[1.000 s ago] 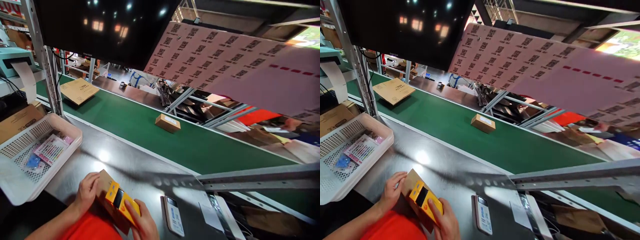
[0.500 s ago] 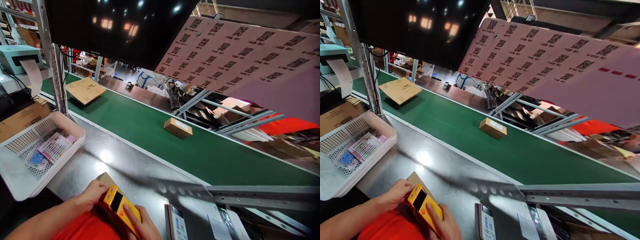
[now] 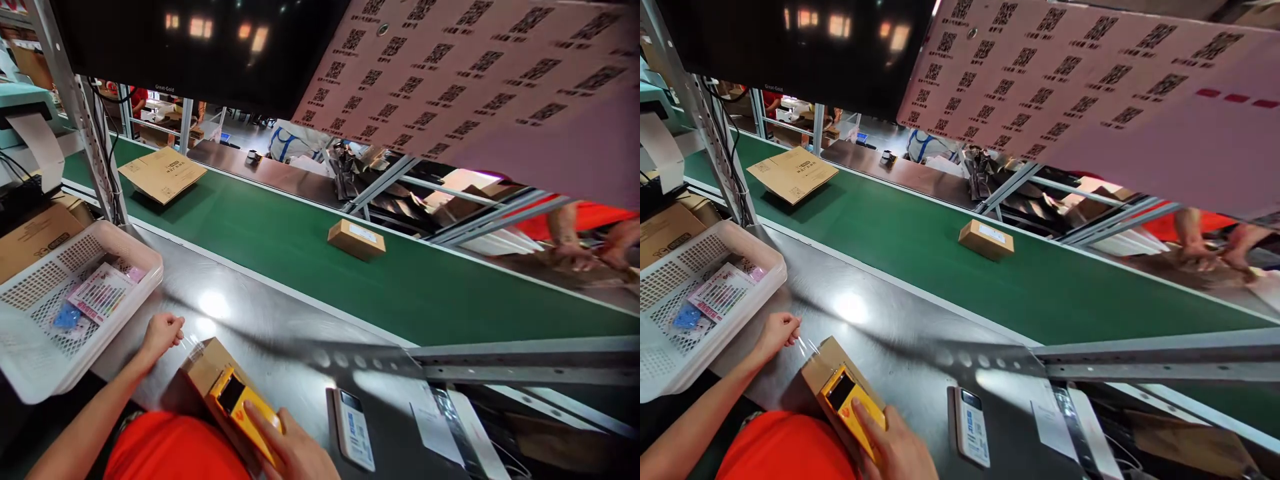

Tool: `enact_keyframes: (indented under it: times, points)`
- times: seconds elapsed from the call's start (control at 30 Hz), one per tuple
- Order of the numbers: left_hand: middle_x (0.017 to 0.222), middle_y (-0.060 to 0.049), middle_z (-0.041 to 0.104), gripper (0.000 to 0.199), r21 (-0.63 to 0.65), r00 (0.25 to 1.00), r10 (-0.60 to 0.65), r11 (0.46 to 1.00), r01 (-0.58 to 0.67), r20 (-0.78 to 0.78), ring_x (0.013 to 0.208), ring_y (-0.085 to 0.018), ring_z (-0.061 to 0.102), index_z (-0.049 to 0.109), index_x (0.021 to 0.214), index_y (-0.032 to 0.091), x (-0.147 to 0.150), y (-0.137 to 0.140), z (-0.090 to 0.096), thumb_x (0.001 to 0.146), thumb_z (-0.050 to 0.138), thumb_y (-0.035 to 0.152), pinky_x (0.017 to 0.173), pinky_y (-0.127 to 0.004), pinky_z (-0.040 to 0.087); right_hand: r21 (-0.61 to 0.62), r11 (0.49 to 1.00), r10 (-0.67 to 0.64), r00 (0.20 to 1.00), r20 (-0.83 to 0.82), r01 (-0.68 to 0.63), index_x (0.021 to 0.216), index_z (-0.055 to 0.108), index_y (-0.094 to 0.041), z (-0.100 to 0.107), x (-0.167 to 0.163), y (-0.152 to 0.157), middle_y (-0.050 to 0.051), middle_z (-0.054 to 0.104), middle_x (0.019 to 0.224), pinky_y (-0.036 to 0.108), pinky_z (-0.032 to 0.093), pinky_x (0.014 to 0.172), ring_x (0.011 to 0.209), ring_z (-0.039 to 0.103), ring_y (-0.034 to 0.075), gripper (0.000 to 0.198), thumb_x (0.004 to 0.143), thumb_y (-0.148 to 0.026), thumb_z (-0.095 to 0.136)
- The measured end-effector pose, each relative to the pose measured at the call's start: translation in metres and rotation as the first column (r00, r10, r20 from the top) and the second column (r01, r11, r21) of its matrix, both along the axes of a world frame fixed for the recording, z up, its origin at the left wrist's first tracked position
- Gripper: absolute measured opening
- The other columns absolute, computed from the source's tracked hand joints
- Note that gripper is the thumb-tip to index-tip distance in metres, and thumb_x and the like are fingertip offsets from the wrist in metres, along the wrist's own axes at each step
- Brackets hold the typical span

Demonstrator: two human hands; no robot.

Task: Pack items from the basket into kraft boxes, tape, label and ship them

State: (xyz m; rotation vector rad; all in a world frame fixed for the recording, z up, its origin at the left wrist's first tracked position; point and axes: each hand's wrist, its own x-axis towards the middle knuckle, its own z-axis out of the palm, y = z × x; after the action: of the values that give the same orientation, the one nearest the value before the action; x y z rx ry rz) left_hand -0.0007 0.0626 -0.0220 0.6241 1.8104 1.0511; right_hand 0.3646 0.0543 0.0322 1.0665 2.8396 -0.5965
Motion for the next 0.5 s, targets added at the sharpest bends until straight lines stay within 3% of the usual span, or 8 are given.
enact_keyframes:
  times: [0.2, 0.37, 0.43, 0.5]
  points:
    - [0.065, -0.003, 0.07, 0.04, 0.074, 0.998, 0.003, 0.997, 0.001, -0.062, 0.052, -0.014, 0.06, 0.065, 0.072, 0.019, -0.006, 0.003, -0.018, 0.081, 0.06, 0.058, 0.05, -0.026, 0.044, 0.021, 1.0, -0.012, 1.0, 0.023, 0.011, 0.16, 0.042, -0.043, -0.023, -0.009, 0.0, 0.009, 0.069, 0.114, 0.035, 0.062, 0.076, 0.089, 0.074, 0.026, 0.08, 0.085, -0.023, 0.062]
    - [0.062, -0.005, 0.069, 0.045, 0.023, 0.998, -0.002, 1.0, 0.003, -0.068, 0.049, -0.017, 0.06, 0.06, 0.07, 0.02, 0.011, -0.002, -0.056, 0.085, 0.054, 0.062, 0.049, -0.028, 0.044, 0.109, 0.993, -0.04, 0.999, 0.037, 0.036, 0.158, 0.046, -0.041, -0.046, -0.012, -0.001, 0.01, 0.069, 0.115, 0.036, 0.061, 0.073, 0.087, 0.074, 0.028, 0.086, 0.078, -0.02, 0.065]
    - [0.071, -0.009, 0.074, 0.045, 0.019, 0.996, -0.036, 0.999, 0.037, -0.08, 0.061, -0.021, 0.069, 0.062, 0.072, 0.019, 0.026, -0.008, -0.072, 0.09, 0.05, 0.059, 0.057, -0.031, 0.051, 0.11, 0.993, -0.047, 0.998, 0.051, 0.041, 0.158, 0.046, -0.041, -0.042, -0.016, -0.001, 0.01, 0.069, 0.117, 0.037, 0.061, 0.075, 0.087, 0.075, 0.027, 0.085, 0.078, -0.018, 0.064]
    - [0.09, -0.014, 0.08, 0.041, 0.024, 0.989, -0.096, 0.995, 0.099, -0.114, 0.087, -0.024, 0.076, 0.067, 0.074, 0.019, 0.038, -0.014, -0.082, 0.092, 0.053, 0.054, 0.076, -0.033, 0.057, 0.095, 0.994, -0.053, 0.996, 0.068, 0.046, 0.157, 0.048, -0.042, -0.031, -0.021, -0.001, 0.009, 0.07, 0.117, 0.036, 0.062, 0.077, 0.09, 0.075, 0.027, 0.082, 0.08, -0.019, 0.063]
